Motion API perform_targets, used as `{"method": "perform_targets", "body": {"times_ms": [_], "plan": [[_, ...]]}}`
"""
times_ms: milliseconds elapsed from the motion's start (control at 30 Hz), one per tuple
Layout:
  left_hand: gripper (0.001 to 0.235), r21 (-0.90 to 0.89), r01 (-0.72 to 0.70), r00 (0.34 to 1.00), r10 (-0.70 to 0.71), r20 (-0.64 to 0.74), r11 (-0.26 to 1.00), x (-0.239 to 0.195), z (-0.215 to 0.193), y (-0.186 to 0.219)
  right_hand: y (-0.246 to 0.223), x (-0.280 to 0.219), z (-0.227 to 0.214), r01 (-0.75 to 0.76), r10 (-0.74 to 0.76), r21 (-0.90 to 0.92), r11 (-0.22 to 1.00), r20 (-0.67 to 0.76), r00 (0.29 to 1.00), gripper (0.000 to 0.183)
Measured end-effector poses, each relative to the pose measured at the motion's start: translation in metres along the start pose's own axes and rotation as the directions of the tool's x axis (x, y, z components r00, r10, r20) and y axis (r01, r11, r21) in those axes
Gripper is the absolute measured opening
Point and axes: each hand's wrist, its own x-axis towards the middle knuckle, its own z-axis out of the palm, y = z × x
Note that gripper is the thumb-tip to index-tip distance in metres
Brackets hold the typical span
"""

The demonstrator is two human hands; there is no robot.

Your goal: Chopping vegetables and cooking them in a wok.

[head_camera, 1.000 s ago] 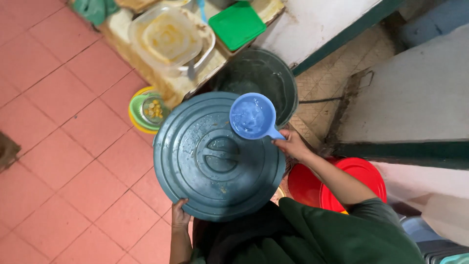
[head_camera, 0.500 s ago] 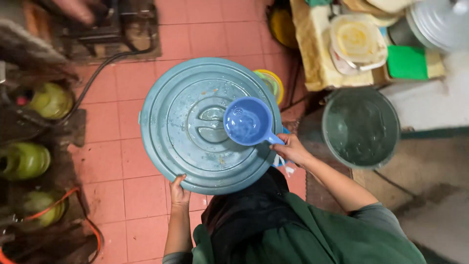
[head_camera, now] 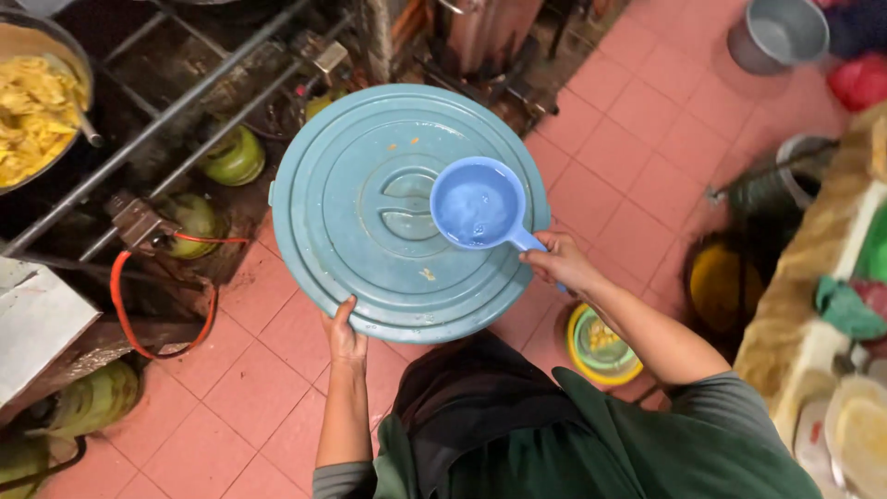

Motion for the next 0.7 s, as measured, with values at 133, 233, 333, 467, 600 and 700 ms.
{"method": "perform_targets", "body": {"times_ms": [133,233,333,467,600,700], "plan": [[0.1,0.023,-0.25,0.957,0.251,-0.146,0.968,0.027,0.061,0.035,-0.076,0.073,-0.006,0.024,-0.014,-0.101,0.995,0.097,0.995,0.011],[0.103,0.054,-0.319,0.932,0.324,-0.163,0.946,0.064,0.065,0.043,-0.119,0.139,-0.005,0.052,-0.039,-0.066,0.996,0.184,0.982,0.008],[0.104,0.031,-0.408,0.896,0.407,-0.181,0.912,0.109,0.08,0.061,-0.153,0.195,0.002,0.076,-0.055,-0.065,0.995,0.272,0.961,0.014],[0.103,-0.024,-0.418,0.886,0.402,-0.23,0.908,0.157,0.082,0.09,-0.2,0.269,0.024,0.087,-0.087,0.016,0.996,0.362,0.928,0.011],[0.099,-0.008,-0.509,0.837,0.492,-0.24,0.861,0.196,0.061,0.114,-0.248,0.337,0.05,0.101,-0.068,-0.055,0.993,0.424,0.903,0.01],[0.097,0.048,-0.517,0.815,0.509,-0.276,0.855,0.218,0.067,0.144,-0.288,0.388,0.07,0.108,-0.087,-0.022,0.994,0.448,0.89,0.01]]}}
